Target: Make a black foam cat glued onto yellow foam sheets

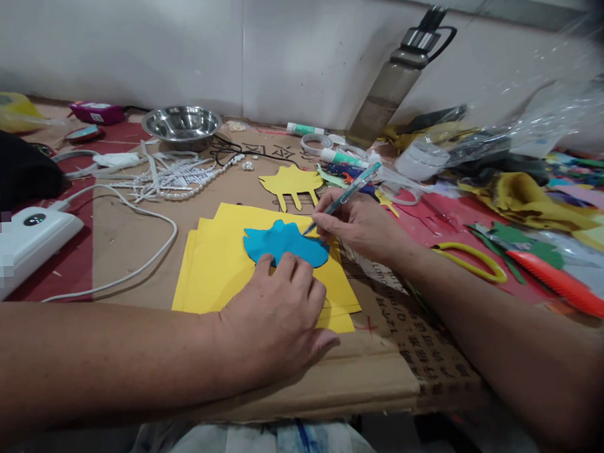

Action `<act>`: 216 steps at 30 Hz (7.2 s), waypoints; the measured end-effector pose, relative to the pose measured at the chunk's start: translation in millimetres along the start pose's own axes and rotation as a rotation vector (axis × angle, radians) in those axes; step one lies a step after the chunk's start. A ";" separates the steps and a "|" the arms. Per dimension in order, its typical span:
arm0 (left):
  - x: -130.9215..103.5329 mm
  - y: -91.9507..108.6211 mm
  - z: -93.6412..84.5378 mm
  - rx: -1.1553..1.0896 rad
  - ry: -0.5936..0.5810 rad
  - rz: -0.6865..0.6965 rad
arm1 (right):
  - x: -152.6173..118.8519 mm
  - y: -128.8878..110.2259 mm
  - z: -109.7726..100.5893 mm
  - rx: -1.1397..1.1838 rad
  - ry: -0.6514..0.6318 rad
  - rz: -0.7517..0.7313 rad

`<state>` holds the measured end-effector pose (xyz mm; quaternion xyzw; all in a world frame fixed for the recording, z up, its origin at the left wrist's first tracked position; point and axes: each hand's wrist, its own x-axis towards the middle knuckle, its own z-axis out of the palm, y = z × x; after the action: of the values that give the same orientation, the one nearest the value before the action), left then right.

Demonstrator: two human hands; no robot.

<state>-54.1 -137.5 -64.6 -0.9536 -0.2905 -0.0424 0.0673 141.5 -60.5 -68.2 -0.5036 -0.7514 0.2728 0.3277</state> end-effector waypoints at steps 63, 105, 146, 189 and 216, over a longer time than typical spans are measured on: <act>-0.8 1.2 0.7 -0.013 -0.058 -0.016 | -6.2 -2.5 19.2 -0.099 0.183 0.005; 0.8 -1.1 0.1 -0.007 -0.033 -0.021 | -7.1 0.5 23.2 -0.101 0.221 -0.081; 4.5 -5.7 5.3 0.052 -0.023 -0.024 | -10.2 -1.8 22.8 -0.150 0.202 -0.139; 5.7 -3.8 0.1 0.043 -0.055 -0.020 | -12.5 -2.4 24.4 -0.148 0.171 -0.139; 5.4 -4.7 1.8 0.069 -0.019 0.001 | -13.8 -6.0 26.5 -0.101 0.150 -0.215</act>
<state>-52.2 -130.4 -65.2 -0.9512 -0.2918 -0.0231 0.0973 121.6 -77.6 -83.6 -0.4550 -0.7873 0.1595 0.3843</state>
